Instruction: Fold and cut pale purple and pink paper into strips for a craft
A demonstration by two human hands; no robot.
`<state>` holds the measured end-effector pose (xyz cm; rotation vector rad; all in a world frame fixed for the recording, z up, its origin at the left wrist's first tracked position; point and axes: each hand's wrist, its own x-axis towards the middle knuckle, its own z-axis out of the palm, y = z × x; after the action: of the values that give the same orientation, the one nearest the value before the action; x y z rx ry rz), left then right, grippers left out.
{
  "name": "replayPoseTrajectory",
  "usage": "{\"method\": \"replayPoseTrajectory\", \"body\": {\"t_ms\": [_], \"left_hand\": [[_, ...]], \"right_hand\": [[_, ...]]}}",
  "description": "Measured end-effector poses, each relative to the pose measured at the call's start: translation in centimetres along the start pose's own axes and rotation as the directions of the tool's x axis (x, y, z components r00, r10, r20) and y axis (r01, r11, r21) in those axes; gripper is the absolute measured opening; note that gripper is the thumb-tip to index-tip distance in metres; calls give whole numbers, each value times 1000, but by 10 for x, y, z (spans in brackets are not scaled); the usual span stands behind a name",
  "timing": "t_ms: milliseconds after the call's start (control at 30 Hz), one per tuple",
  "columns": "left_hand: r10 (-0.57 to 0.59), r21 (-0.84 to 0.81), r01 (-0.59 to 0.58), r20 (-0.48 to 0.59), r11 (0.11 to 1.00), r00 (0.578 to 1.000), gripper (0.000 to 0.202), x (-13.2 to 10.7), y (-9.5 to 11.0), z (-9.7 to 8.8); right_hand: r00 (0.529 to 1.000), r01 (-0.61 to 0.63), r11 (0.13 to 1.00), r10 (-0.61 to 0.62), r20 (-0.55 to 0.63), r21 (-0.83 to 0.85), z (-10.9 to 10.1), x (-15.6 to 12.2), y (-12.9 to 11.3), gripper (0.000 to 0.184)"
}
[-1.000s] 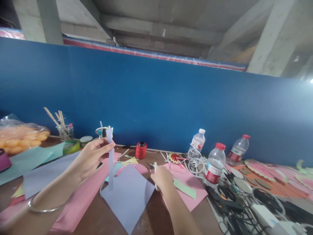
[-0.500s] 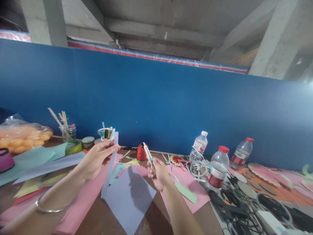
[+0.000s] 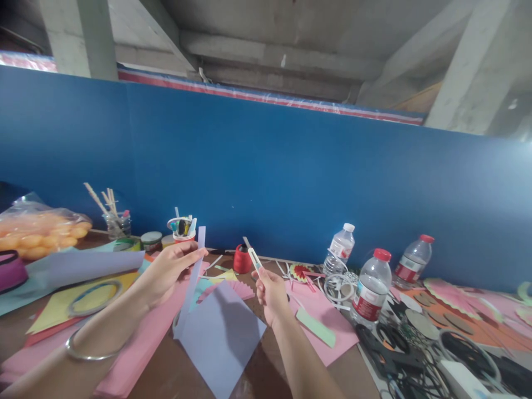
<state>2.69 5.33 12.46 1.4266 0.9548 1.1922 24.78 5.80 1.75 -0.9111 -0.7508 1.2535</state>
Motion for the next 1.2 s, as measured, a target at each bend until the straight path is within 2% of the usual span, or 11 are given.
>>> {"method": "replayPoseTrajectory", "body": {"t_ms": [233,400,700,833,1000,1200], "left_hand": [[-5,13,4,13,1000,1000,27,0,-2,0],[-8,19,7,6,1000,1000,31,-1,0,2],[4,32,-3,-29,999,1000,30,-5,6,6],[7,38,-5,-35,999,999,27,-6,6,6],[12,43,-11,-34,999,999,27,-6,6,7],[5,51,-4,-24,999,1000,27,-6,6,7]], "right_hand": [[989,-11,999,5,-151,-41,-4,2,7,50],[994,74,997,-74,-80,6,5,-3,5,41],[995,93,994,-95,30,58,10,-7,4,40],[994,107,993,-107,4,45,9,-5,4,38],[995,82,997,-83,-64,-10,8,-4,4,46],[995,37,999,-39,-91,-23,10,-4,4,52]]}}
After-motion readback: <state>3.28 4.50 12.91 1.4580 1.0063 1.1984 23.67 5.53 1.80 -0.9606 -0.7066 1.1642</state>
